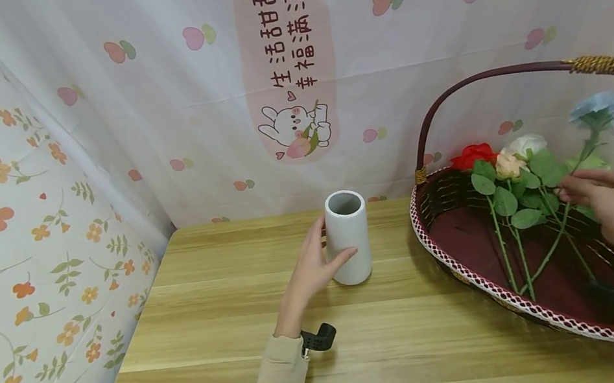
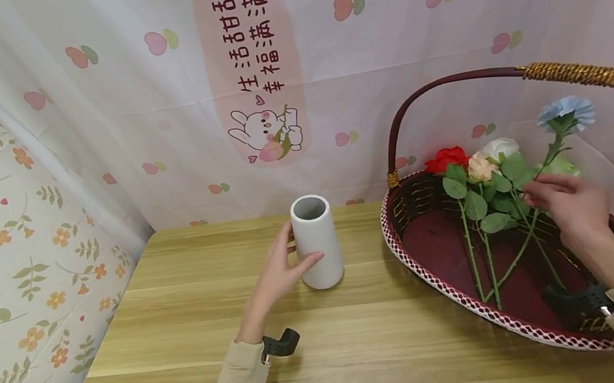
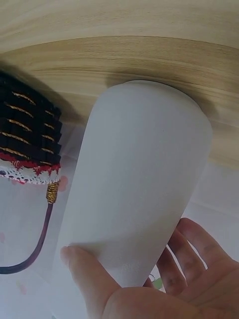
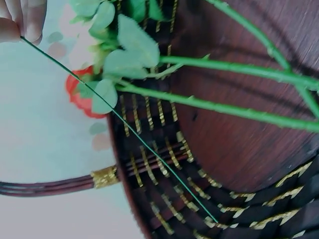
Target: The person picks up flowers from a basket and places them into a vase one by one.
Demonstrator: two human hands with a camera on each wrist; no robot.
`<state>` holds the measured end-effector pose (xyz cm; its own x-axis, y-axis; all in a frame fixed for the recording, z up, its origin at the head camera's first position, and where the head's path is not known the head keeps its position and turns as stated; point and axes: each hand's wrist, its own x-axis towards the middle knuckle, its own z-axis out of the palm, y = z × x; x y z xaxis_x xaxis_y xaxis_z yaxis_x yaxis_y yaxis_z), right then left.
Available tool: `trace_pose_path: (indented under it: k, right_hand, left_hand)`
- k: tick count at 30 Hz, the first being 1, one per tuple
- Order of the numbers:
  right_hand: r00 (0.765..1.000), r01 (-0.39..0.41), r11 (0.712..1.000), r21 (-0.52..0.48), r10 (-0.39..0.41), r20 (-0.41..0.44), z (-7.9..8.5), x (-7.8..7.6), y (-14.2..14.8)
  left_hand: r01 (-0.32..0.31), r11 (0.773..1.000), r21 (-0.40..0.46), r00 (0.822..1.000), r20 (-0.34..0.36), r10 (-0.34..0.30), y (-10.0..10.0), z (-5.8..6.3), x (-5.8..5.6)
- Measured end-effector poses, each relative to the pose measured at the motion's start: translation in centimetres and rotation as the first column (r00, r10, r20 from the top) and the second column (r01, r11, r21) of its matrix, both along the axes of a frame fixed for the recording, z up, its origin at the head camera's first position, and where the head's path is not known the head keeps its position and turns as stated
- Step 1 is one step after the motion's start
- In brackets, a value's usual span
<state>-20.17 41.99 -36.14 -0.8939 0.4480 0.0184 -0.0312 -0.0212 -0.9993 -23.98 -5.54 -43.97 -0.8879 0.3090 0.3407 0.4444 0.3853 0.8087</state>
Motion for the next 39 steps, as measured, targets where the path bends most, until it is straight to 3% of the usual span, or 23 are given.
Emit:
trace_pose_path:
  k: [6,12,22,27,30,34,39]
  right_hand:
    - [0.998,0.029,0.999,-0.033,-0.031,-0.052,1.3,0.0,-0.9]
    - [0.985,0.01,0.99,-0.142,-0.034,-0.169,2.7,0.0,-1.7]
    - [0.96,-0.175,0.97,-0.171,0.129,-0.249,4.2,1.2,-5.1]
    - [0.933,-0.254,0.953,-0.163,0.197,-0.301,4.5,1.7,-6.5]
    - [0.905,-0.334,0.914,-0.231,0.242,-0.35,4.7,2.0,-7.2]
    - [0.885,-0.401,0.866,-0.298,0.282,-0.372,5.0,2.4,-8.1]
    - [0.876,-0.434,0.863,-0.26,0.336,-0.345,4.9,3.0,-9.4]
  left_hand:
    - [-0.005,1.0,-0.005,1.0,-0.004,0.005,-0.1,-0.1,0.0]
    - [-0.001,1.0,-0.005,1.0,-0.007,0.001,0.0,-0.1,0.0]
    - [0.004,1.0,-0.002,1.0,-0.014,-0.004,0.0,-0.1,0.0]
    - [0.007,1.0,0.0,1.0,-0.02,-0.007,0.0,-0.1,-0.1]
    - [0.011,1.0,0.006,1.0,-0.027,-0.01,0.0,-0.1,-0.1]
    - [0.009,1.0,0.007,1.0,-0.017,-0.009,-0.1,-0.1,0.0]
    - [0.005,1.0,0.006,1.0,-0.01,-0.005,-0.1,0.0,0.1]
